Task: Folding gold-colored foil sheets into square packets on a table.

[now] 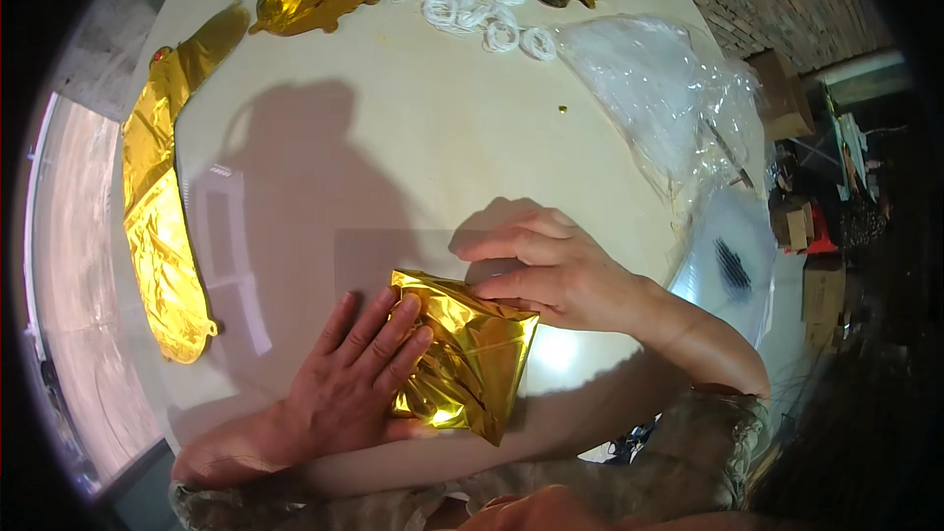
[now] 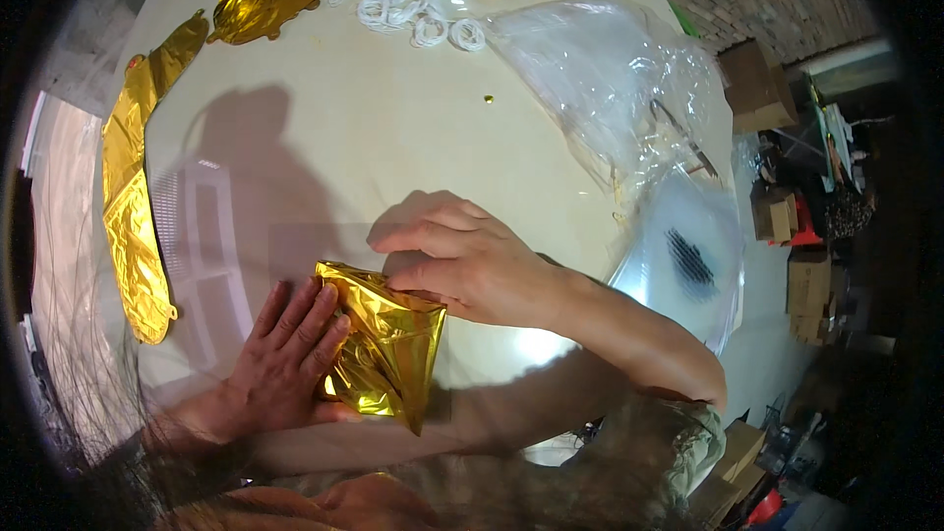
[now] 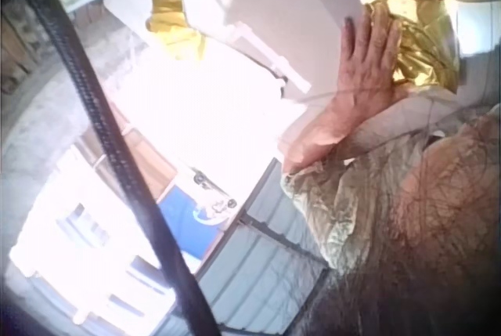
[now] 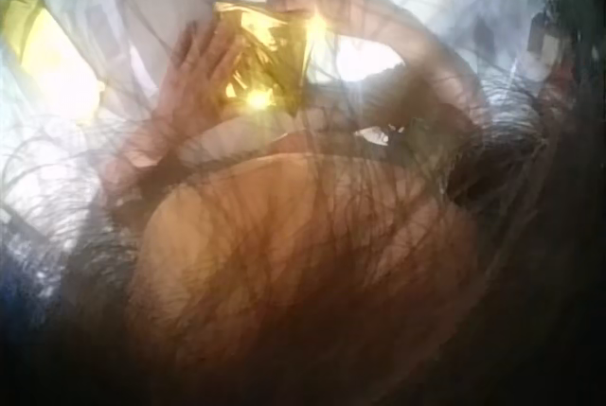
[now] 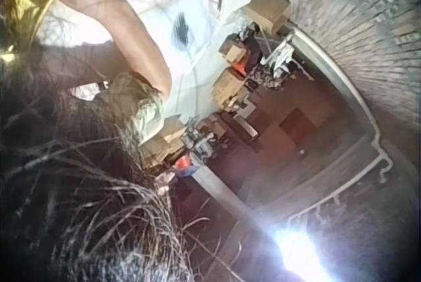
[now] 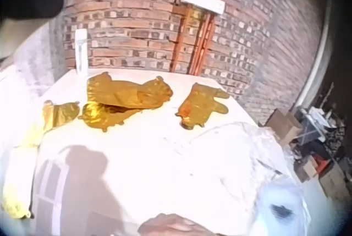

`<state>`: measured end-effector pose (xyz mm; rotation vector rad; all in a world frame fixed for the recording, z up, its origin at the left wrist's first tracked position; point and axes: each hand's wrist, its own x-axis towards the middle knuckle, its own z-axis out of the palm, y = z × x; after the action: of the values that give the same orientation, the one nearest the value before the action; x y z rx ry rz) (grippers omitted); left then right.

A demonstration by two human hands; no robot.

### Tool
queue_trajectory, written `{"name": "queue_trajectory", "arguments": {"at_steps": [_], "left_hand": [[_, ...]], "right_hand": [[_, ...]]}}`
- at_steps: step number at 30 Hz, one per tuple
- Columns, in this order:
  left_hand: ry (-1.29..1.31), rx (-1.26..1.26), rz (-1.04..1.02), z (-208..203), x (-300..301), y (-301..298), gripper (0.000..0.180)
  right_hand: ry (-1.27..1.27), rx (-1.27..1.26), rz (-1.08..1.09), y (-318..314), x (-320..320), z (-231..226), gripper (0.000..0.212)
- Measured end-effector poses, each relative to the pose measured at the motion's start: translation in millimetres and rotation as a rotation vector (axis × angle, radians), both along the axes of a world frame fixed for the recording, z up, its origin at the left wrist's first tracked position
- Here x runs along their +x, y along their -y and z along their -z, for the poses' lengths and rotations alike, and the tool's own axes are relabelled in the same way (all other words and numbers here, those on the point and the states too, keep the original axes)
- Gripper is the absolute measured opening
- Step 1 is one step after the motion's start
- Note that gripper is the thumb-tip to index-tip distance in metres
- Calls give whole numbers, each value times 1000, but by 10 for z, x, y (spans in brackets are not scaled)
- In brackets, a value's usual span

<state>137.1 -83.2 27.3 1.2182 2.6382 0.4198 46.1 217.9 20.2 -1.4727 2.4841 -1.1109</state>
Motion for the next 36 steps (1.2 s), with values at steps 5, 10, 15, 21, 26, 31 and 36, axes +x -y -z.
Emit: {"name": "queue_trajectory", "arguments": {"at_steps": [5, 10, 15, 21, 26, 31, 36], "left_hand": [[3, 11, 21, 3, -26, -8, 88], [10, 14, 18, -12, -30, -16, 90], [-11, 6, 57, -8, -47, -14, 102], [-25, 27, 29, -11, -39, -22, 87], [-36, 11, 34, -6, -44, -32, 84], [-35, 2, 34, 6, -41, -41, 86], [-29, 11, 12, 3, -32, -42, 85]], "right_hand": [[-46, -17, -3, -57, 72, -46, 30], [-323, 318, -140, -69, 370, -86, 59], [-252, 273, -131, -104, 512, -124, 63], [-234, 333, -164, -146, 640, -164, 60], [-247, 286, -167, -205, 629, -78, 57], [-309, 297, -146, -197, 529, -102, 50], [-508, 441, -156, -228, 494, -215, 39]]}}
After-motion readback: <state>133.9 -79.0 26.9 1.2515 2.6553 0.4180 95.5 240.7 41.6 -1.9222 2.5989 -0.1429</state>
